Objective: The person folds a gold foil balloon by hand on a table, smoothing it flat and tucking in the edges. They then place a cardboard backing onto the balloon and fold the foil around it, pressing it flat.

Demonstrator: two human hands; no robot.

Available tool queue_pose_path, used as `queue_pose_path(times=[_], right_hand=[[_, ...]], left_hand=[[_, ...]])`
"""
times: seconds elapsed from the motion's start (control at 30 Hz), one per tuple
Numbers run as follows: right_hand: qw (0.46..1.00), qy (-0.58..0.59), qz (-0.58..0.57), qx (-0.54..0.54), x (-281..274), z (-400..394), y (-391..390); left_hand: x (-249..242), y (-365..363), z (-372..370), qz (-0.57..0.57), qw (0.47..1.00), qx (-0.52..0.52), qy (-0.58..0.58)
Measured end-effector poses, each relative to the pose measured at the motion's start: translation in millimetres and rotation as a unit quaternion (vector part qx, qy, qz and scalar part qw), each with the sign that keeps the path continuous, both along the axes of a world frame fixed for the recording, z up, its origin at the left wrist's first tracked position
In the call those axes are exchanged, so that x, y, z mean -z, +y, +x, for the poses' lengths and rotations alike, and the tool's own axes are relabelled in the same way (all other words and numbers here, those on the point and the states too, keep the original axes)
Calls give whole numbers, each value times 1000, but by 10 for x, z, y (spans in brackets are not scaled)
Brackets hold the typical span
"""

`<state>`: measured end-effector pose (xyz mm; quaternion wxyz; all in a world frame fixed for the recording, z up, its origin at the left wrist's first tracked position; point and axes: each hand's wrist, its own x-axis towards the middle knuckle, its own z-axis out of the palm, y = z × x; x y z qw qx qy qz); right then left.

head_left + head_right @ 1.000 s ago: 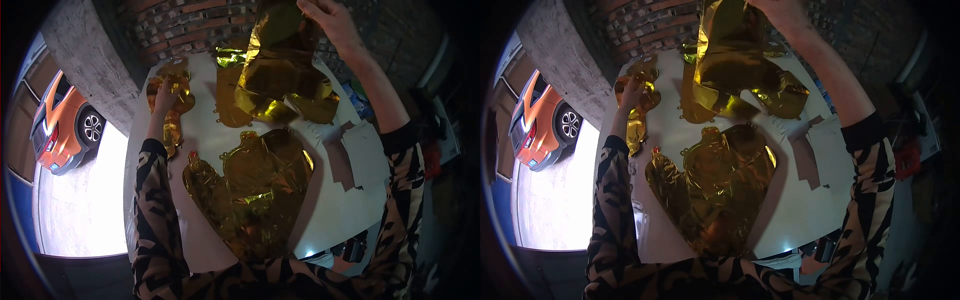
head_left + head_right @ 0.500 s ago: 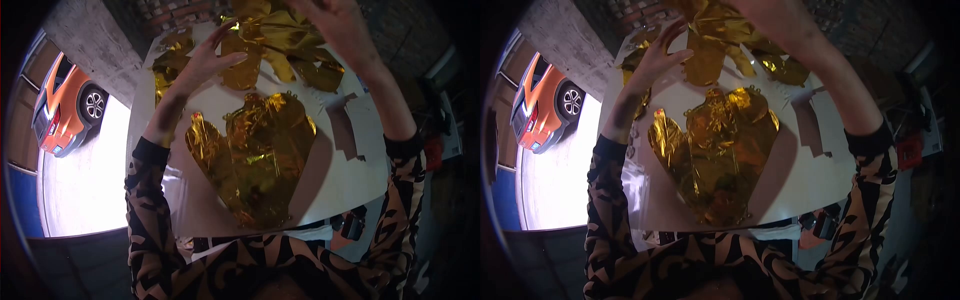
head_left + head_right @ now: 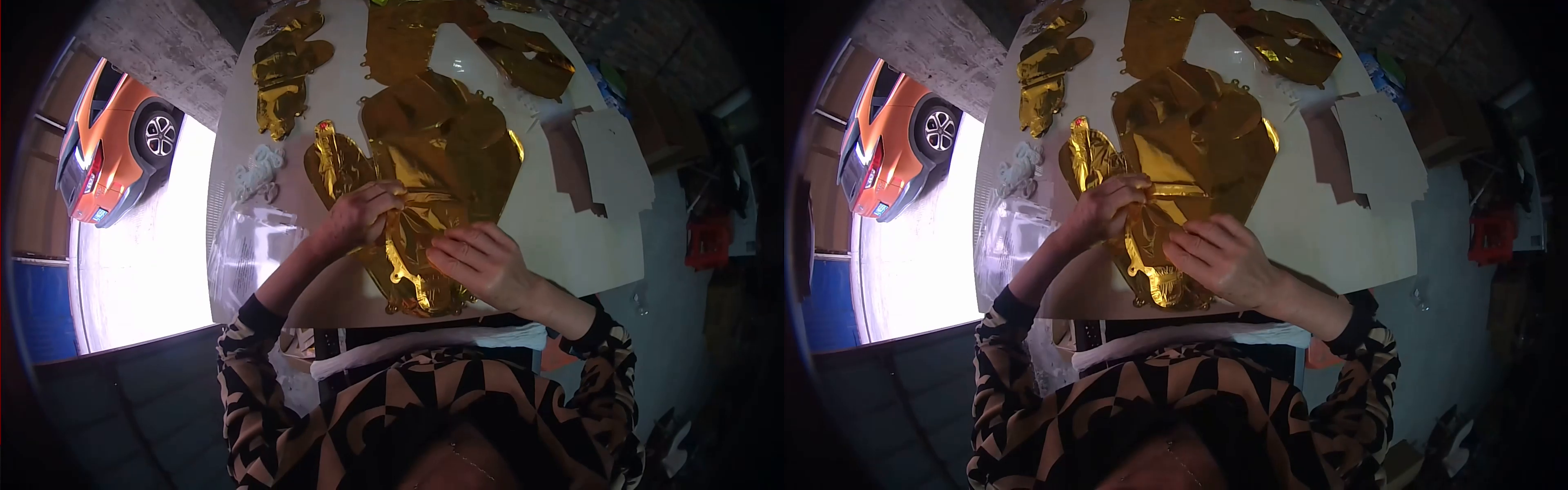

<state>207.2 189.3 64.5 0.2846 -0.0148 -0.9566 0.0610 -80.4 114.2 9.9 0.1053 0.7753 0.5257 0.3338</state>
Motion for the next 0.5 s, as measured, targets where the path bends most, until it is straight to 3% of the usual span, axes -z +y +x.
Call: queue_pose_path(times=[0.5], right_hand=[[998, -50, 44, -3, 324, 149, -282]], left_hand=[[136, -245, 230, 70, 988, -26, 137]])
